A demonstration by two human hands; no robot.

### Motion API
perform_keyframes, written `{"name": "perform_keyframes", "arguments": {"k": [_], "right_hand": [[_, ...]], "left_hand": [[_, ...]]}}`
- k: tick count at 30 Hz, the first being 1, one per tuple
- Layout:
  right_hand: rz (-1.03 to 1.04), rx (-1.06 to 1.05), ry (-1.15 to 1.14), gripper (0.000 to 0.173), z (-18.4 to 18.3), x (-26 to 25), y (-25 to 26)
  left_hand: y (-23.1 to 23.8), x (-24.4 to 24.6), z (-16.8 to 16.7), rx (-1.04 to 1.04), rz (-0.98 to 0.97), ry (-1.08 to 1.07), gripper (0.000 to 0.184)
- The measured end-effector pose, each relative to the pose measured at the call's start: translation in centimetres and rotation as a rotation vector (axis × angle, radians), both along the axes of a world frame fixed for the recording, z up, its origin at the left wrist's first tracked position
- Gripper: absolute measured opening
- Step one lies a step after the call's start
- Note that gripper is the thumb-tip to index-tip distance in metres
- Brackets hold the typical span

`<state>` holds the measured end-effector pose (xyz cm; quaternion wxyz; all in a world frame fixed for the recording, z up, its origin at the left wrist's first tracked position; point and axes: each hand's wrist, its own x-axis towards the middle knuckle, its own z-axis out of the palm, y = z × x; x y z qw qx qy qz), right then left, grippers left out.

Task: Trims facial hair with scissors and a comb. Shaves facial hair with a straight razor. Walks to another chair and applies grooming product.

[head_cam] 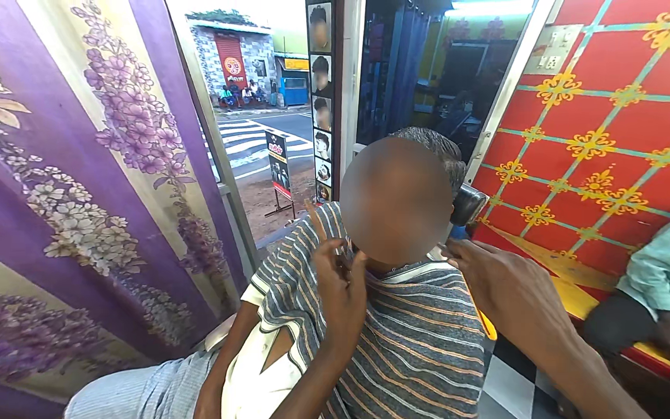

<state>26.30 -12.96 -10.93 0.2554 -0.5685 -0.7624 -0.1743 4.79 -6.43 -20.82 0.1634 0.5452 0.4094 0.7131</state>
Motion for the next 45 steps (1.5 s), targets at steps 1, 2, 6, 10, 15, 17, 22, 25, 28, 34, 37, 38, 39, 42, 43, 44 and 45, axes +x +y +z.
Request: {"name": "perform_keyframes", "arguments": {"k": [1,2,6,10,15,17,22,25,28,34,37,38,39,42,43,44,45], "right_hand": [[0.035,-0.023,0.093,0.021,-0.9,0.7,-0.5],[0.091,-0.101,0.215,0.025,-1.8,1.3,-1.1],[0.414,-0.350,0.652,0.025,-5.1,1.5,-3.3],[0.417,-0.346,0.700,0.025,-7.2,0.8,-4.3],[0.372,-0.352,0.681,0.024,-8.3,0.6,-4.7],[0.390,-0.337,0.712,0.023,-8.4,0.3,-4.7],[0.429,-0.338,0.806,0.020,-8.5,-1.3,-4.5],[0.412,-0.269,0.893,0.023,-8.3,-1.6,-4.5],[0.298,-0.093,0.960,0.026,-7.5,-1.7,-4.4],[0.073,0.110,0.360,0.032,-6.4,-4.0,-2.0],[0.036,0.161,0.190,0.027,-6.4,-5.2,0.5],[0.019,0.154,0.171,0.026,-6.2,-5.3,1.2],[0.008,0.149,0.161,0.025,-6.0,-5.3,1.7],[-0.007,0.173,0.129,0.020,-5.8,-5.4,2.8],[-0.011,0.182,0.123,0.020,-5.8,-5.4,3.0],[-0.019,0.195,0.119,0.019,-5.9,-5.4,3.2],[-0.029,0.211,0.117,0.017,-6.0,-5.4,3.4]], "left_hand": [[-0.3,-1.1,0.0,0.119,0.013,0.061,0.034],[-0.6,-2.1,0.3,0.201,0.006,0.111,0.028],[-1.4,-5.0,2.0,0.159,-0.100,0.385,0.039],[-1.2,-4.8,2.0,0.019,0.144,0.672,0.023],[-2.2,-4.5,1.6,-0.103,0.070,0.844,0.021],[-2.0,-4.7,1.6,-0.044,0.049,0.798,0.022],[-1.4,-5.6,3.1,-0.132,0.039,0.863,0.019],[-1.2,-7.2,3.1,-0.073,-0.147,0.923,0.023],[-0.4,-8.1,4.2,0.060,-0.199,0.781,0.031],[2.4,-6.3,13.8,0.397,-0.073,1.077,0.035],[4.3,-3.6,17.2,0.475,-0.126,1.356,0.023],[4.7,-2.7,17.8,0.463,-0.139,1.438,0.026],[5.1,-2.0,18.2,0.452,-0.148,1.500,0.030],[5.8,-0.5,18.6,0.404,-0.143,1.623,0.038],[5.9,-0.4,18.8,0.397,-0.141,1.639,0.039],[6.1,-0.2,18.9,0.404,-0.139,1.644,0.041],[6.2,-0.1,19.0,0.412,-0.142,1.648,0.041]]}}
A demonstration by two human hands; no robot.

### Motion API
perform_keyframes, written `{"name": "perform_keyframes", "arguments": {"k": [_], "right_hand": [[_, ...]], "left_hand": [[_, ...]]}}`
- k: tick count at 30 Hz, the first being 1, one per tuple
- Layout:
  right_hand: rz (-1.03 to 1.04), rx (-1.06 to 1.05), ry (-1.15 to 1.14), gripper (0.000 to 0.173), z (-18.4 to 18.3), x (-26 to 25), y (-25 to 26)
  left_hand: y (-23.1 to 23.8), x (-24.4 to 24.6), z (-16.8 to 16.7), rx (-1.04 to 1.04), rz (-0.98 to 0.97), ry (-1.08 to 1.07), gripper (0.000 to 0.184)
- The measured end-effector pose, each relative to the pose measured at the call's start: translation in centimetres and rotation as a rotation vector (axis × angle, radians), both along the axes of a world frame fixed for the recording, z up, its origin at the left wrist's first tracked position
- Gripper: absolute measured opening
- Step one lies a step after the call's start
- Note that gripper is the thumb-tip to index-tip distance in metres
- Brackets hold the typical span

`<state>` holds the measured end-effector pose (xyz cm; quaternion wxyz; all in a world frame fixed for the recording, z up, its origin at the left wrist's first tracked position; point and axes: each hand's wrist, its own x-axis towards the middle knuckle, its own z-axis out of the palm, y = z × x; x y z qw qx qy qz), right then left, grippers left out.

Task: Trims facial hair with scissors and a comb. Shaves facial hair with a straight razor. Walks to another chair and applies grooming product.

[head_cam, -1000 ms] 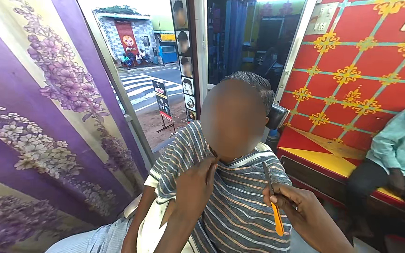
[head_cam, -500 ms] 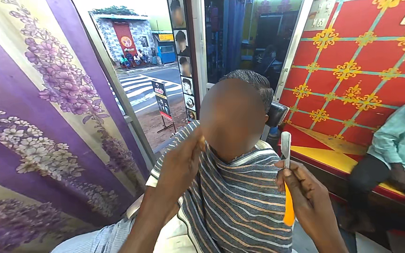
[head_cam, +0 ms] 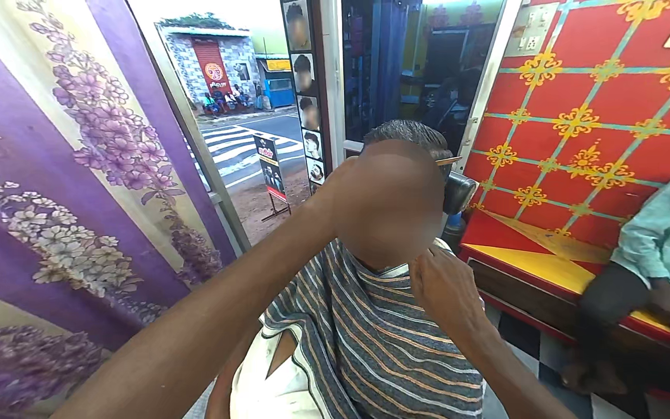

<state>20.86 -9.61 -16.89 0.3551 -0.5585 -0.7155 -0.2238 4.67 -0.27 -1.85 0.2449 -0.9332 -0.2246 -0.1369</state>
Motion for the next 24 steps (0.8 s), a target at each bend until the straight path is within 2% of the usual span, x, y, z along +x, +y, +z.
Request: {"name": "perform_keyframes", "arguments": {"k": [5,17,22,24], "right_hand": [[-0.043,0.040,0.019,0.020,-0.47,-0.15,0.39],[0.014,-0.143,0.067,0.017,-0.30,-0.42,0.47],[0.039,-0.233,0.070,0.013,-0.18,-0.62,0.31],[0.039,-0.207,0.084,0.014,-0.27,-0.50,0.33]], "left_hand": [[0.10,0.40,0.25,0.027,-0.042,-0.015,0.040],[0.35,0.23,0.08,0.038,-0.045,-0.044,0.054],[0.52,0.18,0.07,0.051,-0.051,-0.051,0.053],[0.52,0.16,0.10,0.050,-0.053,-0.053,0.053]]}}
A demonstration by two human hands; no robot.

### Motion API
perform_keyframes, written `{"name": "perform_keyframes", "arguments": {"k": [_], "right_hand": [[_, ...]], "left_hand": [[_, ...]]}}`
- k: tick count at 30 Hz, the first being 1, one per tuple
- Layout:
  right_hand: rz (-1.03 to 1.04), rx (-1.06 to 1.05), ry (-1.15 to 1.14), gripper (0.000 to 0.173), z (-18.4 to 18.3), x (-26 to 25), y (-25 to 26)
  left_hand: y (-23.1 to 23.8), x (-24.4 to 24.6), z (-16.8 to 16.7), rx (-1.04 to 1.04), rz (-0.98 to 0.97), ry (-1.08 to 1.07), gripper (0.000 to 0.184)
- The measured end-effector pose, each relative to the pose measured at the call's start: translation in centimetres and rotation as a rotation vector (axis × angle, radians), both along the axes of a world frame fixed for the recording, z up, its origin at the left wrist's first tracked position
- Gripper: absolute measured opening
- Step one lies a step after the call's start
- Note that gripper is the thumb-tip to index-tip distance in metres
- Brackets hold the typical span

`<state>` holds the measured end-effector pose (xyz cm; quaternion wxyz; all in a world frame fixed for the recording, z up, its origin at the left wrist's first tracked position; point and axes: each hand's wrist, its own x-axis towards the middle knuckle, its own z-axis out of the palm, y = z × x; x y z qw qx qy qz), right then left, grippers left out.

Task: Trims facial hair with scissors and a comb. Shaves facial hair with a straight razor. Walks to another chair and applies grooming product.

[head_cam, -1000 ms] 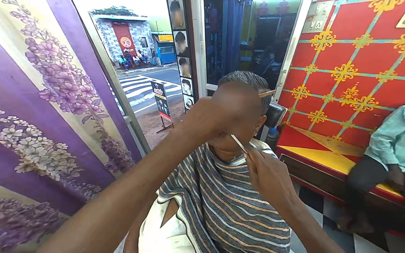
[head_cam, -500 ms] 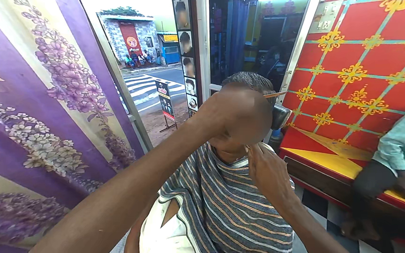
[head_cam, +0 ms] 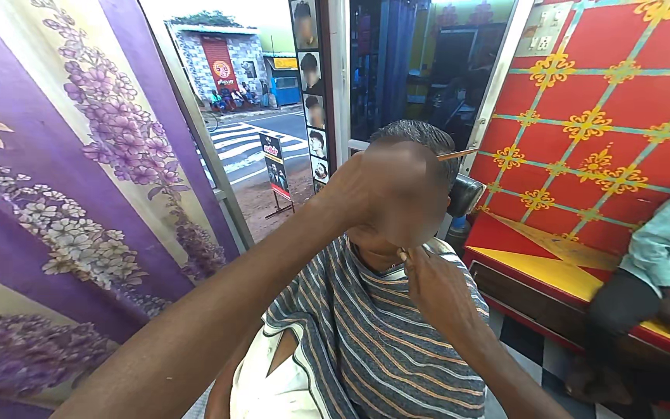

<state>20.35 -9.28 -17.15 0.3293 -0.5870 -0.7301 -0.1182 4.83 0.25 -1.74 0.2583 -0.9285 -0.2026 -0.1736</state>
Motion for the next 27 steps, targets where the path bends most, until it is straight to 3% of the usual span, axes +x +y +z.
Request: {"name": "perform_keyframes", "arguments": {"k": [4,9,18,20,24,27], "right_hand": [[-0.029,0.102,0.022,0.018,-0.3,0.2,0.2],[-0.008,0.005,-0.010,0.015,-0.2,0.0,0.0],[0.031,0.056,0.102,0.025,-0.9,0.0,0.1],[0.084,0.000,0.309,0.025,-1.0,0.3,-0.7],[0.368,-0.235,0.877,0.012,-1.1,-0.7,-3.2],[0.426,-0.322,1.009,0.010,-2.5,-3.1,-3.6]], "left_hand": [[0.0,0.0,0.1,0.005,0.006,-0.011,0.052],[0.1,0.1,0.0,0.001,0.008,-0.008,0.055],[0.2,-0.5,-0.2,-0.030,0.001,-0.028,0.052],[0.0,-1.5,-0.3,-0.111,-0.019,-0.155,0.049],[-0.8,-4.2,-2.5,-0.287,0.042,-0.696,0.033],[-1.7,-4.8,-6.3,-0.386,0.180,-0.921,0.037]]}}
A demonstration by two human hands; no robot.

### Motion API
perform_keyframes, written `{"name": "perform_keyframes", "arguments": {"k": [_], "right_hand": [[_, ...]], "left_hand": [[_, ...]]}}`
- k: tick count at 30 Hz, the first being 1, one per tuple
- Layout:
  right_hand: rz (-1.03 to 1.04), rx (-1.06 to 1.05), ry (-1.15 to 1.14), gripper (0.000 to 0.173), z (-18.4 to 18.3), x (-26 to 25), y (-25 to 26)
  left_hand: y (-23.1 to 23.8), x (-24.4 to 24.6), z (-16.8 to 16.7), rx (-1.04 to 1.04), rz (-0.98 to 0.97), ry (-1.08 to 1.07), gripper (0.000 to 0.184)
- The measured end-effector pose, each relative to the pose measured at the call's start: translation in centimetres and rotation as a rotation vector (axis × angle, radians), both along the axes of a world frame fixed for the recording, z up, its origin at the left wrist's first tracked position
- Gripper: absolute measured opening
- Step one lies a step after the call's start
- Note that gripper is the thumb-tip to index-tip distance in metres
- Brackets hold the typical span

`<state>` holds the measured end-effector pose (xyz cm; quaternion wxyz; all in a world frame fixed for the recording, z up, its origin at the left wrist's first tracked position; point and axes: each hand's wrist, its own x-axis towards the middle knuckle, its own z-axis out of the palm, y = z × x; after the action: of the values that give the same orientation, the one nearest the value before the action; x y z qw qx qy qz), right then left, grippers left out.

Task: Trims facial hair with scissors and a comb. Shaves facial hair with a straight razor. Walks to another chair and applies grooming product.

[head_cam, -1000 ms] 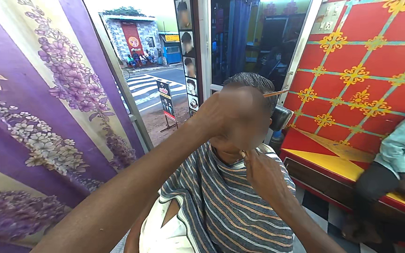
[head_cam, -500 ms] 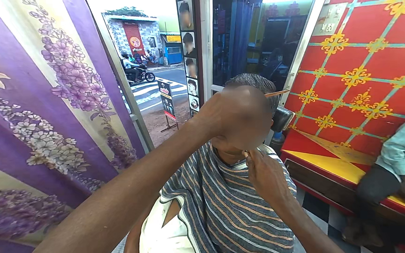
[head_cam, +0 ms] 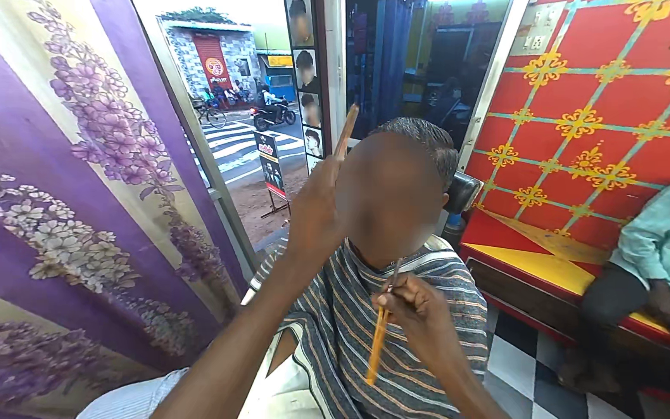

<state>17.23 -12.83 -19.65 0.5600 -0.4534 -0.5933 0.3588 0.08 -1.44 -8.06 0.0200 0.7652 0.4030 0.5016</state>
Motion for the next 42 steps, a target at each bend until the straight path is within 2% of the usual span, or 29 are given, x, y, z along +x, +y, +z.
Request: {"name": "perform_keyframes", "arguments": {"k": [3,6,11,15,42], "right_hand": [[-0.046,-0.031,0.029,0.008,-1.0,-2.2,1.2],[-0.085,-0.037,0.109,0.007,-1.2,-4.0,2.6],[-0.105,-0.071,0.196,0.006,-0.1,-5.5,4.4],[-0.123,-0.060,0.172,0.006,0.7,-5.8,5.1],[-0.138,-0.094,0.146,0.008,0.7,-5.6,5.2]], "left_hand": [[-0.8,0.1,-2.8,-0.115,0.038,-0.065,0.046],[-1.2,0.4,-3.8,-0.157,0.045,-0.059,0.051],[-1.3,1.1,-3.7,-0.152,0.061,0.004,0.054],[-0.9,1.5,-3.9,-0.153,0.069,0.018,0.054],[-0.8,1.6,-4.4,-0.157,0.067,0.019,0.052]]}}
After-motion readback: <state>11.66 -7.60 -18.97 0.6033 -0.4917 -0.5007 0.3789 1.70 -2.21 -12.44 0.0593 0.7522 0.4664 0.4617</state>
